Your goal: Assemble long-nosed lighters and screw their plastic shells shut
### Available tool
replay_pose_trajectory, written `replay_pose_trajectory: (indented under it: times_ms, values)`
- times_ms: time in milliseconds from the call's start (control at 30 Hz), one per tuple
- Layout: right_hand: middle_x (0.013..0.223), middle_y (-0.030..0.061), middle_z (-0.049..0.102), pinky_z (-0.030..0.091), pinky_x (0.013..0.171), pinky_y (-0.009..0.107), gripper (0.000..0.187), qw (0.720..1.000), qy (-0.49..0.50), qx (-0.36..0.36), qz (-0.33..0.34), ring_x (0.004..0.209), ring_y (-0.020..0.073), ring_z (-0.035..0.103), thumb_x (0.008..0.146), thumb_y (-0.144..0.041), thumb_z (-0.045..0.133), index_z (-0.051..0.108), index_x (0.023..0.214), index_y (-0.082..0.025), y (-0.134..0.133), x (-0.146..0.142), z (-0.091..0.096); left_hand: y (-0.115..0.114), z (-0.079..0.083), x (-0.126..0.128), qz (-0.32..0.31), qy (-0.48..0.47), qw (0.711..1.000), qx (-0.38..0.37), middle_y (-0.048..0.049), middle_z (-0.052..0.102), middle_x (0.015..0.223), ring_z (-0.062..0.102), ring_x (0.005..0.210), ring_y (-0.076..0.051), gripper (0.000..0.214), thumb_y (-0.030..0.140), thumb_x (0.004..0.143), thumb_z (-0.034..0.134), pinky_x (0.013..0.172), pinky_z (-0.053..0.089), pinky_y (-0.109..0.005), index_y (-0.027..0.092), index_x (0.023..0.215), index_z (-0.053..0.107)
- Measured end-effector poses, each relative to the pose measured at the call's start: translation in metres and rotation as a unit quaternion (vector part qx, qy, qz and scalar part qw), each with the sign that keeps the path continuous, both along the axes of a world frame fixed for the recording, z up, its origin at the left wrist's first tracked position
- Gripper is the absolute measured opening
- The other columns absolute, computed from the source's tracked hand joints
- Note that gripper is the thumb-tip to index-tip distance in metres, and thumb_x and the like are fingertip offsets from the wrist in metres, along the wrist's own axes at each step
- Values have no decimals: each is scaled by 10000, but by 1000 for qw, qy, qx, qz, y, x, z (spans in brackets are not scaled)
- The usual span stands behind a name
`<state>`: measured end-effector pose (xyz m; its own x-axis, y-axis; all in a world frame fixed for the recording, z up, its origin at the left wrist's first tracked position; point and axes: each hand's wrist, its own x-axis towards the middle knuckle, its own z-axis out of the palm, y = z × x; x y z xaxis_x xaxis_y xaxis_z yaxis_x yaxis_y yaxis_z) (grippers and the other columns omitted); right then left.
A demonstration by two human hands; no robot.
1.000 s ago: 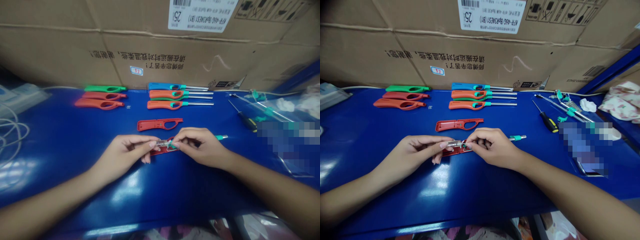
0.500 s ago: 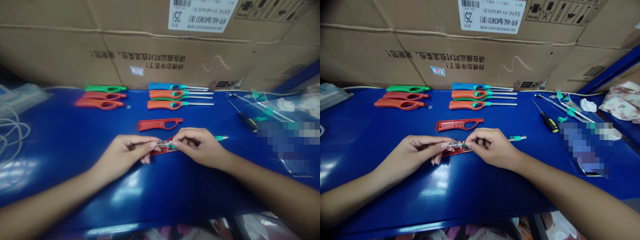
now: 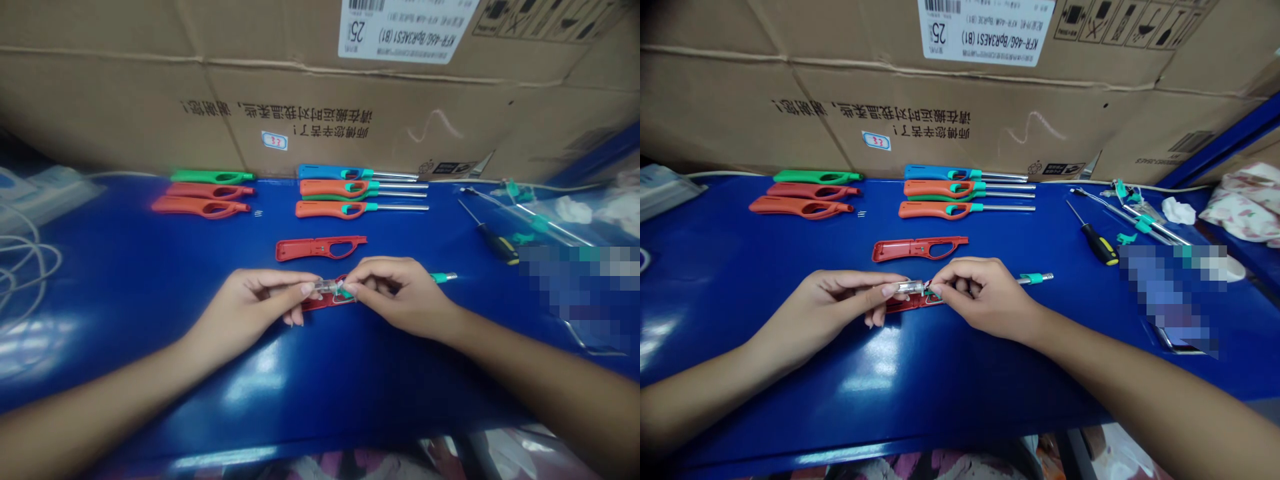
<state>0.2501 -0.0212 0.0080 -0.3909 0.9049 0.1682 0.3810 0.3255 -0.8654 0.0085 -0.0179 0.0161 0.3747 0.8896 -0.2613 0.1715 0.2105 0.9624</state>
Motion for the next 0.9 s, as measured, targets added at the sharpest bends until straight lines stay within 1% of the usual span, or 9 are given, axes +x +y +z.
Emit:
replay_pose_trajectory:
  times_ms: [267,400,700,900]
  values:
    - [671,-2,602,283,427,190,147,1000,0,1,-2,481,41,374,894,-211,653,759,862,-114,-1,0,0,1,-1,0,-5,8,1000,-8,-7,731,631,643,545,-70,209,298,881,727,551,515,-114,204,1047,813]
    - [646,-14,582,278,421,188,140,1000,3,2,2,475,39,367,887,-199,652,761,859,-115,-1,-1,1,1,0,0,-11,13,1000,-6,-4,726,615,640,538,-68,206,300,880,726,543,508,-108,210,1043,814]
    - [629,-21,573,278,422,188,146,1000,-4,-23,-4,474,42,364,880,-208,647,766,860,-126,-1,-1,2,0,1,0,-14,20,1000,8,2,714,584,630,521,-69,217,309,879,724,525,498,-109,212,1051,814]
    - [621,-19,578,274,417,184,140,1000,-1,-9,3,474,40,374,874,-189,651,762,855,-106,0,-2,2,-1,1,2,-7,18,1000,-2,4,721,583,633,507,-72,209,285,847,751,510,503,-112,227,1037,818]
